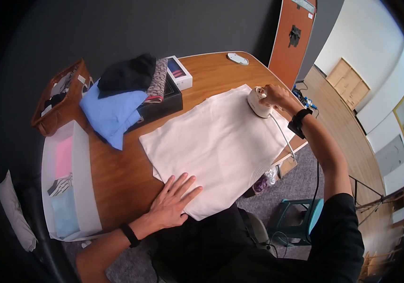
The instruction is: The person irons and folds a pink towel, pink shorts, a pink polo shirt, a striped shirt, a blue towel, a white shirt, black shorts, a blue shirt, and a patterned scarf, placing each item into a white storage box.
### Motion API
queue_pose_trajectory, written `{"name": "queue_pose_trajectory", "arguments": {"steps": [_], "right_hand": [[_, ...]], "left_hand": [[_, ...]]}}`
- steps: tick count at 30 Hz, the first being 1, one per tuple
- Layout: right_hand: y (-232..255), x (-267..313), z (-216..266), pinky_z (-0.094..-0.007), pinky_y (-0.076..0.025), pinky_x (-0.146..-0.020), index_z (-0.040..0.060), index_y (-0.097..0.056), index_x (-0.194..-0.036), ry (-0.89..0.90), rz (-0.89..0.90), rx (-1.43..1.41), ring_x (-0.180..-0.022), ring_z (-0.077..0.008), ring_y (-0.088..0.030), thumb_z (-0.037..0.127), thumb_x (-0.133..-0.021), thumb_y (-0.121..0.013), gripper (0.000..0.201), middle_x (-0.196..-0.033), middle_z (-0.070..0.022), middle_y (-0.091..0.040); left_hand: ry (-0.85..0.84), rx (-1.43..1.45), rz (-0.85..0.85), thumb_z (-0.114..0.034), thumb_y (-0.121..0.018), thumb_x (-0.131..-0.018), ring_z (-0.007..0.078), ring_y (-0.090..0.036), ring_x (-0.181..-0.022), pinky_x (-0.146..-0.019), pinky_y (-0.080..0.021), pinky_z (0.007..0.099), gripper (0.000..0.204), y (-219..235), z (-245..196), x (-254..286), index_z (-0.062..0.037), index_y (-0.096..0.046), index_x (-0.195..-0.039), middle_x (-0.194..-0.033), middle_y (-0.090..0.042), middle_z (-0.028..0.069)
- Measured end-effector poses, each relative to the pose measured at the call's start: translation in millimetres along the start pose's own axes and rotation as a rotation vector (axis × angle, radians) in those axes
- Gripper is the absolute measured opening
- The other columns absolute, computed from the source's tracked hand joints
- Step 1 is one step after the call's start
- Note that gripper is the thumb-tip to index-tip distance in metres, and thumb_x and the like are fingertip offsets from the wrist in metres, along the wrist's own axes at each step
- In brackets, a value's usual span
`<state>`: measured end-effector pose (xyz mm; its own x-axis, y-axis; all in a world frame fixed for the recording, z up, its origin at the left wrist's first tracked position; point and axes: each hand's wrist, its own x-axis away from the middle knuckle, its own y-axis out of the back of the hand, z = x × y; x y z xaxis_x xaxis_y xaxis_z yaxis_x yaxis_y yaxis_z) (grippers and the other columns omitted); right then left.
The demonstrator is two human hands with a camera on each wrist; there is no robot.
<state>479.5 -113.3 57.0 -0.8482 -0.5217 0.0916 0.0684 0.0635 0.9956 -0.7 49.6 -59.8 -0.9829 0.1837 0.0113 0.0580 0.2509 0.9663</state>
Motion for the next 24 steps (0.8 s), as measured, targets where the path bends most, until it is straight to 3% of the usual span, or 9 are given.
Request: {"name": "queue_pose_trajectory", "arguments": {"steps": [5, 10, 14, 20, 24], "right_hand": [[14.6, -1.3, 11.0, -0.0341, -0.062, -0.066, 0.006, -0.078, -0.105, 0.026, -0.039, 0.055, -0.065, -0.0211, -0.076, 0.032, -0.075, -0.084, 0.04, -0.082, -0.0095, -0.077], [46.7, 51.1, 65.0, -0.0323, -0.059, -0.056, 0.0091, -0.075, -0.116, 0.275, 0.064, -0.093, -0.058, -0.021, -0.072, 0.028, -0.074, -0.084, 0.047, -0.081, -0.009, -0.076], [32.0, 64.5, 103.2, -0.0316, -0.059, -0.053, 0.0097, -0.074, -0.12, 0.429, 0.054, -0.186, -0.059, -0.0213, -0.072, 0.028, -0.075, -0.084, 0.049, -0.085, -0.0097, -0.076], [14.0, 33.7, 138.1, -0.0304, -0.06, -0.059, 0.0118, -0.073, -0.124, 0.423, 0.075, -0.15, -0.063, -0.0218, -0.074, 0.028, -0.077, -0.083, 0.051, -0.091, -0.0098, -0.077], [2.1, -3.8, 128.2, -0.032, -0.059, -0.056, 0.0141, -0.07, -0.129, 0.303, 0.009, -0.195, -0.055, -0.0203, -0.069, 0.031, -0.075, -0.082, 0.057, -0.083, -0.0077, -0.074]], "left_hand": [[-0.002, 0.014, -0.013, -0.026, -0.073, -0.082, 0.0329, -0.011, -0.161, -0.13, -0.007, 0.0533, 0.094, 1.1, -1.8, 2.4, -0.0198, -0.029, -0.165, -0.172, -0.019, 0.0141], [-0.001, 0.009, -0.001, -0.026, -0.073, -0.082, 0.0335, -0.009, -0.161, -0.13, -0.006, 0.0536, 0.096, 2.6, -1.8, 2.6, -0.0193, -0.027, -0.165, -0.172, -0.017, 0.0146], [-0.006, 0.009, 0.002, -0.027, -0.074, -0.082, 0.0339, -0.009, -0.161, -0.13, -0.006, 0.054, 0.097, 0.8, -0.3, 2.5, -0.0196, -0.026, -0.165, -0.172, -0.017, 0.0152], [0.005, -0.029, 0.018, -0.029, -0.076, -0.08, 0.0343, -0.009, -0.161, -0.13, -0.006, 0.0543, 0.1, 0.6, -1.2, 0.7, -0.0211, -0.025, -0.166, -0.172, -0.017, 0.0153], [0.002, -0.004, 0.005, -0.029, -0.075, -0.081, 0.0343, -0.009, -0.161, -0.13, -0.006, 0.0537, 0.098, 0.2, 0.7, 1.3, -0.0211, -0.025, -0.166, -0.172, -0.017, 0.0152]]}}
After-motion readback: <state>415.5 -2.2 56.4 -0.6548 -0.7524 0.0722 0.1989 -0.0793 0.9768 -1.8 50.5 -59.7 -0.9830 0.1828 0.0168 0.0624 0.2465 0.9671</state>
